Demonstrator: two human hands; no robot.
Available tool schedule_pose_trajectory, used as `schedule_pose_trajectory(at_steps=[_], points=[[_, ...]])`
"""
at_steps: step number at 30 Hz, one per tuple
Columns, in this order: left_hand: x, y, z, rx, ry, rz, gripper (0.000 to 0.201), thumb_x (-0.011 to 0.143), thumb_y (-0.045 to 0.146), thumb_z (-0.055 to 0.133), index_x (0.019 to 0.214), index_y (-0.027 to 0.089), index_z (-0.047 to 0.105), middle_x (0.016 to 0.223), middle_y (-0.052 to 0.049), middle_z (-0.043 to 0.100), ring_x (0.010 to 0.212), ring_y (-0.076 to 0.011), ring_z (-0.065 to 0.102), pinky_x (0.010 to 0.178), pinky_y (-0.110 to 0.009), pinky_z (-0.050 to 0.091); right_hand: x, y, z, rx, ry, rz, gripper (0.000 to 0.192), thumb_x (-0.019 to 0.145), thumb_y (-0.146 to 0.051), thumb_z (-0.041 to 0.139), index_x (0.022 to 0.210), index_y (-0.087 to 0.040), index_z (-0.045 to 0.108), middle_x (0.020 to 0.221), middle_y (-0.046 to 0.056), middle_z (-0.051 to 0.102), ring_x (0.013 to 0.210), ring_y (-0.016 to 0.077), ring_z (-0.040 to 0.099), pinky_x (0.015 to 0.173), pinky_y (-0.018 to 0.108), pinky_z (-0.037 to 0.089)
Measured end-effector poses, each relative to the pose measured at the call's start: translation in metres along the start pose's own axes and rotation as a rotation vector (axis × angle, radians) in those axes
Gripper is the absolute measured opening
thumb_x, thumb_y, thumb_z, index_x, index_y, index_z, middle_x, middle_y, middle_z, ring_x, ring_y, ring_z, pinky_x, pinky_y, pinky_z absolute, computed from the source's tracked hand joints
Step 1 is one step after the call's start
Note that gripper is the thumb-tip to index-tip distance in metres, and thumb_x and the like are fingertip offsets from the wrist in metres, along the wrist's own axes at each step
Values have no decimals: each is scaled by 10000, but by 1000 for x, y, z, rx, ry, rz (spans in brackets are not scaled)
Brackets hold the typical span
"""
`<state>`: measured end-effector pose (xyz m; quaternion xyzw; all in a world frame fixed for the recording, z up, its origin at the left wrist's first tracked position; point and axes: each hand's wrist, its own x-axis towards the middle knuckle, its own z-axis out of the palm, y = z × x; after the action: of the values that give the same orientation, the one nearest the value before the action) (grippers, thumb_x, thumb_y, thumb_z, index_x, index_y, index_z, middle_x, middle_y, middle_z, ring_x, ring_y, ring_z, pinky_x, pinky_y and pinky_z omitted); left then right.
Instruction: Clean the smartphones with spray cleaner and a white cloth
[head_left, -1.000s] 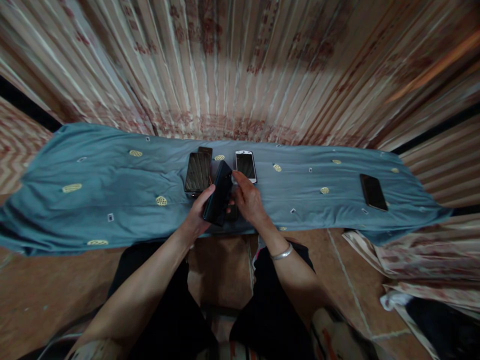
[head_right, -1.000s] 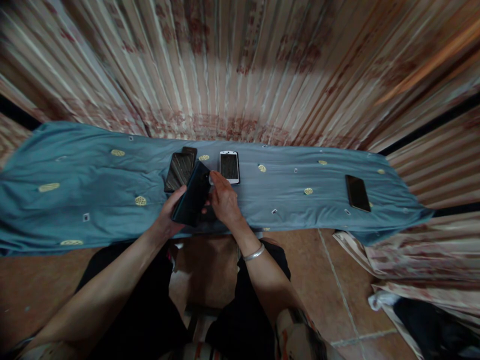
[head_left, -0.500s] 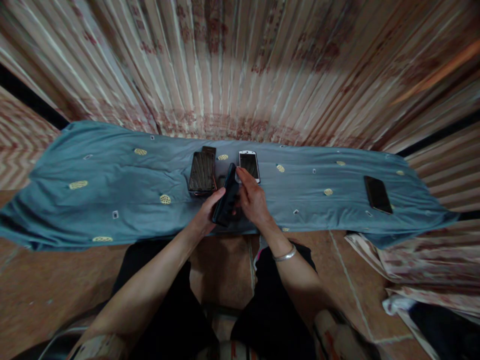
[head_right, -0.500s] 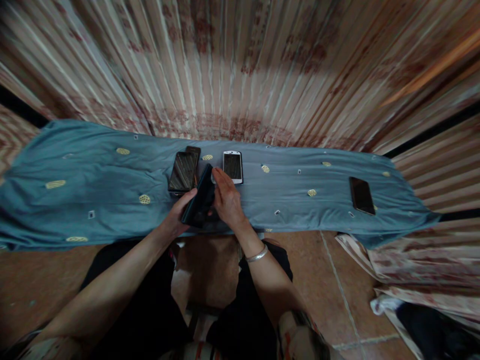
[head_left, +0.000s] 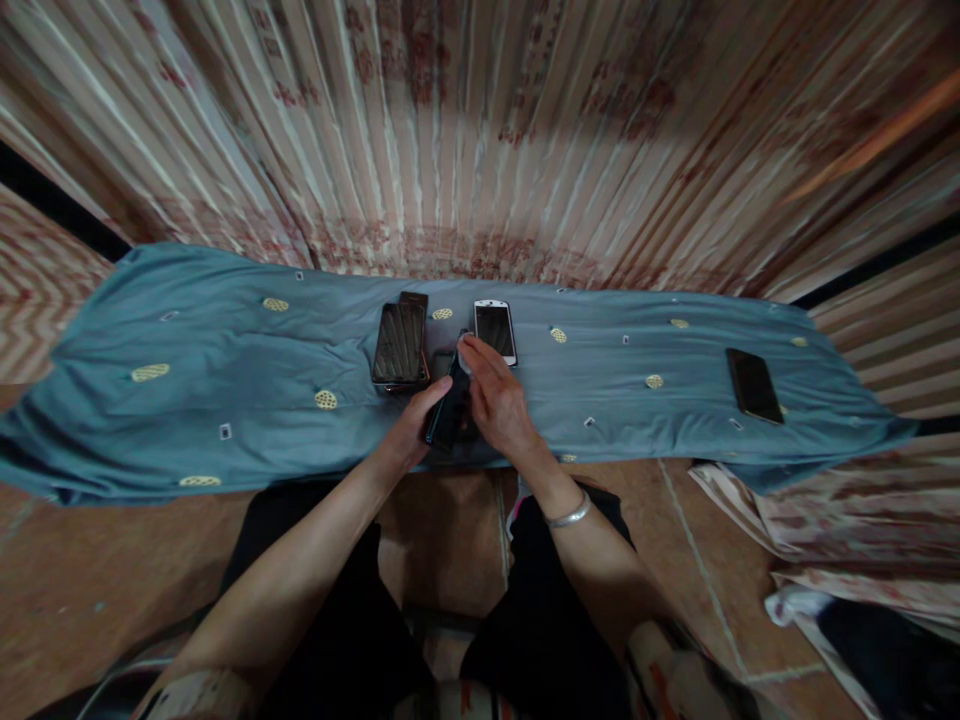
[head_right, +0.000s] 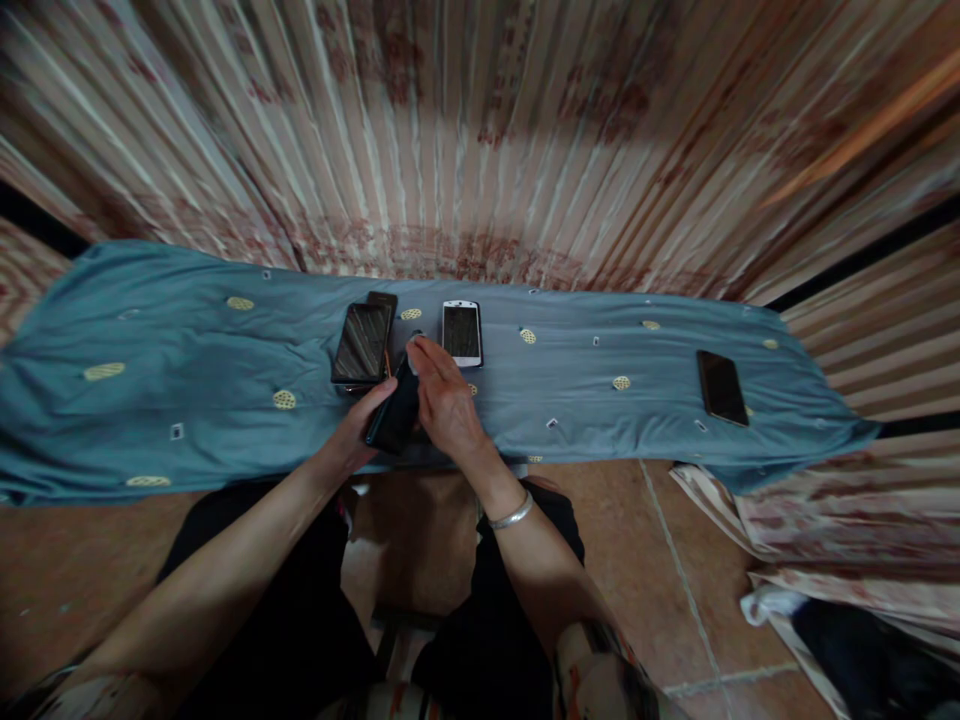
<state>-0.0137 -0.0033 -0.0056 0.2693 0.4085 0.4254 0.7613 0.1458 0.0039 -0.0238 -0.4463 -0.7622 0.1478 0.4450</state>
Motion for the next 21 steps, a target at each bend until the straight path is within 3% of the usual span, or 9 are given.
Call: schedule_pose_trajectory(at_steps=[5, 10, 14, 21], points=[[-2, -2, 2, 75, -59, -30, 328, 826, 451, 809, 693, 153, 770, 708, -72, 781, 598, -161, 674, 562, -247, 523, 1, 6, -5, -75, 38, -17, 595, 1019, -102, 386, 1581, -214, 545, 1618, 137, 574, 1552, 245, 500, 1329, 519, 400], [0, -1, -1, 61, 8, 16, 327, 767, 465, 861, 721, 157, 762, 643, -14, 732, 564, -137, 642, 572, -239, 528, 0, 3, 0, -119, 14, -99, 569, 1025, -104, 381, 1560, -184, 559, 1571, 154, 612, 1530, 237, 523, 1305, 506, 441], [1, -2, 0, 18, 76, 12, 278, 805, 414, 835, 730, 162, 745, 616, 10, 701, 536, -125, 613, 566, -241, 522, 0, 3, 2, -126, -8, -123, 570, 1018, -97, 388, 1551, -182, 570, 1552, 155, 628, 1520, 243, 534, 1300, 513, 448], [-5, -1, 5, 29, -5, -45, 279, 917, 386, 728, 861, 121, 796, 750, -77, 789, 628, -176, 707, 591, -263, 559, 1, 12, -2, -118, 22, -28, 616, 992, -65, 383, 1568, -198, 556, 1604, 131, 592, 1540, 221, 517, 1314, 489, 431]])
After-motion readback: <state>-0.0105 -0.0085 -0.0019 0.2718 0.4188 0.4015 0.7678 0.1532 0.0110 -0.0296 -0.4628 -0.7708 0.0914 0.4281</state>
